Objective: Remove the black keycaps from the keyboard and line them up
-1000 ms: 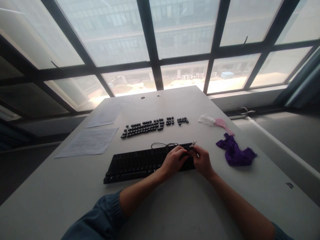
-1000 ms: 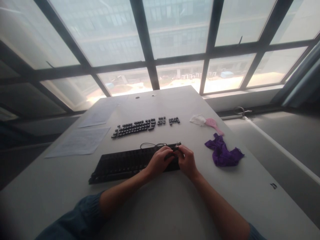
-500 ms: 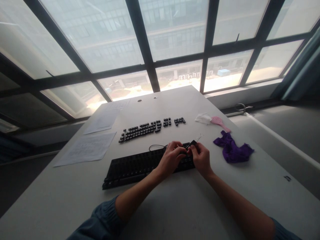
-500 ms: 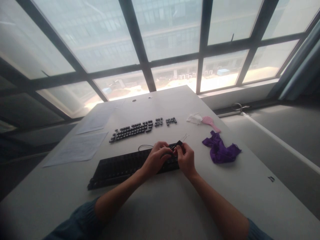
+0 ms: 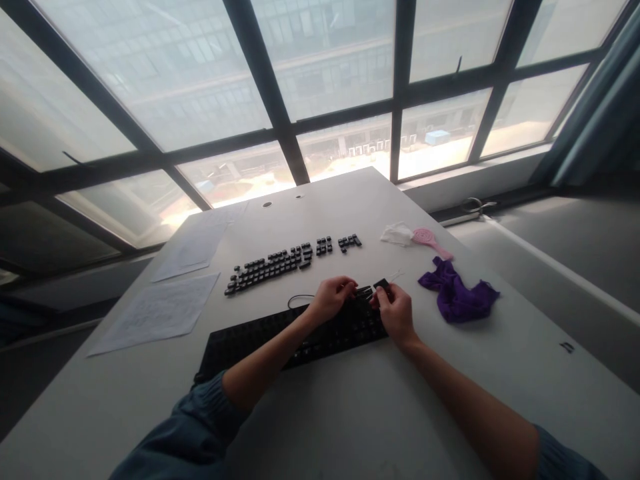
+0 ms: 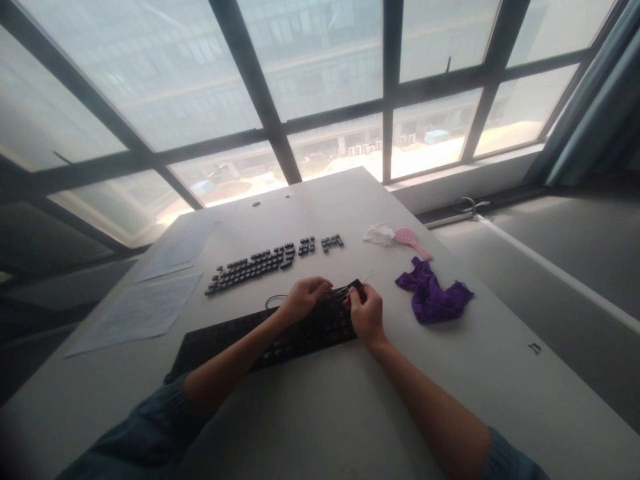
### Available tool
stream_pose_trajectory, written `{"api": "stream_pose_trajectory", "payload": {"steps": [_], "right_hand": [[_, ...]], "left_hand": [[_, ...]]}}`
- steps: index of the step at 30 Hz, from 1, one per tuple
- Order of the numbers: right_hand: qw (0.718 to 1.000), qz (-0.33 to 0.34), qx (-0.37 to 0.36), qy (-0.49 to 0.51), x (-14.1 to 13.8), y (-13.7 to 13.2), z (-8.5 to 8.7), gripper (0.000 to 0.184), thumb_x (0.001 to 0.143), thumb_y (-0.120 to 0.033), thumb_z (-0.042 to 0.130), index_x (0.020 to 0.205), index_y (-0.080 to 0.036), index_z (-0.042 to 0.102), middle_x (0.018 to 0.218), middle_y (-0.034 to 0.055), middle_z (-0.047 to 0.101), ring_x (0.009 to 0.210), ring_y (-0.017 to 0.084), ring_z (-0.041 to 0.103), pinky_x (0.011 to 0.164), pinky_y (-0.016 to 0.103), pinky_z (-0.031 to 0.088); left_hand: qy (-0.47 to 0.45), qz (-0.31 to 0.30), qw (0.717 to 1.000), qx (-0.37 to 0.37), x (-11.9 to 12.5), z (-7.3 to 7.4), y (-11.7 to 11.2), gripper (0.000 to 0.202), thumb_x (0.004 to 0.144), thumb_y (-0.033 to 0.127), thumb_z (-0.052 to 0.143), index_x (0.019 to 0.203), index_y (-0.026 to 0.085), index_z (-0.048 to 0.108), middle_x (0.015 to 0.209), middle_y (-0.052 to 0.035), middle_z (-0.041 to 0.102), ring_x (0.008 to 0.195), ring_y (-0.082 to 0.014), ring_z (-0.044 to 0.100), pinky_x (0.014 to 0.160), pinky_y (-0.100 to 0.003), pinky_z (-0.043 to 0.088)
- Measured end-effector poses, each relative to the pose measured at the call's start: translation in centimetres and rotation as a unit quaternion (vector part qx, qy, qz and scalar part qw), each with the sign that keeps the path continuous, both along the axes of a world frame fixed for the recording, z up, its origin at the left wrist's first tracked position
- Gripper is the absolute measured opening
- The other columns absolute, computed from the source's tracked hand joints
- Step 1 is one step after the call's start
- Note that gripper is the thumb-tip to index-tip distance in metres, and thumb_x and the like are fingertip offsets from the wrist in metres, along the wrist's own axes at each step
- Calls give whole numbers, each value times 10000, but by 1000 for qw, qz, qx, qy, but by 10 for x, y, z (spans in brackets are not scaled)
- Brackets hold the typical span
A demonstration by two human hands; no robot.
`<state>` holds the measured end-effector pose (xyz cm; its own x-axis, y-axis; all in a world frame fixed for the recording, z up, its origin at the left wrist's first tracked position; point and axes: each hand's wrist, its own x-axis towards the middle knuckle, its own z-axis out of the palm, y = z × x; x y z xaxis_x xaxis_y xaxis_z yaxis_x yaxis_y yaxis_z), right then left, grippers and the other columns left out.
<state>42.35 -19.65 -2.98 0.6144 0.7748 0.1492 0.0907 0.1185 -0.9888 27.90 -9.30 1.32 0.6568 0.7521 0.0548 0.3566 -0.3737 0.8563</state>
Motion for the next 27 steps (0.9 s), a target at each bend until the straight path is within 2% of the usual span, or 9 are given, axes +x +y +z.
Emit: {"api": "stream_pose_trajectory", "payload": {"steps": [2, 7, 12, 16, 18, 21, 25, 27], "right_hand": [[1000, -7, -1, -7, 1, 1, -2, 305, 899, -456, 586, 746, -191, 595, 608, 40, 678, 539, 203, 641, 560, 299, 506], [999, -26, 6, -17, 3, 2, -2, 331, 908, -475, 577, 744, -189, 596, 604, 40, 672, 540, 197, 633, 580, 301, 507], [999, -19, 3, -29, 3, 1, -2, 321, 916, -453, 572, 733, -190, 589, 599, 34, 659, 542, 194, 620, 578, 298, 494], [999, -24, 8, -30, 4, 1, -3, 312, 915, -446, 571, 735, -192, 589, 600, 29, 653, 542, 191, 616, 575, 296, 488], [999, -25, 9, -28, 4, 2, -3, 321, 911, -460, 574, 734, -191, 588, 600, 28, 653, 542, 190, 615, 573, 295, 486], [999, -21, 11, -24, 4, 3, -4, 324, 907, -467, 580, 737, -191, 588, 597, 25, 650, 548, 190, 615, 574, 292, 483], [1000, -14, 12, -16, 4, 3, -3, 307, 904, -447, 583, 735, -191, 586, 589, 22, 645, 537, 185, 605, 563, 287, 477], [1000, -15, 12, -11, 4, 3, -3, 299, 901, -438, 586, 734, -190, 589, 593, 26, 646, 537, 186, 606, 560, 289, 479]], "left_hand": [[4, 1, 1000, 7, -4, 4, 2, 282, 917, 384, 536, 942, 159, 704, 831, -61, 724, 707, -166, 668, 668, -278, 541], [59, -57, 986, 142, -20, 19, -6, 173, 830, 304, 682, 948, 193, 743, 909, -61, 688, 761, -162, 634, 718, -278, 521], [104, -110, 975, 165, -22, 11, -20, 241, 848, 200, 668, 1077, 236, 736, 973, -54, 665, 844, -173, 635, 821, -295, 500], [90, -116, 974, 173, -19, 6, -18, 173, 865, 193, 646, 1003, 223, 746, 961, -55, 660, 858, -172, 631, 835, -290, 492], [77, -94, 976, 180, -18, 9, -6, 141, 861, 234, 662, 973, 211, 744, 950, -55, 660, 830, -168, 625, 808, -290, 494], [75, -28, 973, 214, -9, 16, 28, 155, 860, 307, 674, 951, 202, 742, 918, -50, 651, 774, -163, 597, 768, -301, 493], [104, 77, 945, 301, 17, 17, 85, 141, 833, 315, 720, 915, 208, 762, 960, -67, 619, 941, -219, 554, 928, -380, 450], [130, 96, 935, 317, 33, 13, 109, 163, 819, 335, 741, 912, 204, 771, 990, -81, 601, 984, -238, 524, 964, -399, 422]]}}
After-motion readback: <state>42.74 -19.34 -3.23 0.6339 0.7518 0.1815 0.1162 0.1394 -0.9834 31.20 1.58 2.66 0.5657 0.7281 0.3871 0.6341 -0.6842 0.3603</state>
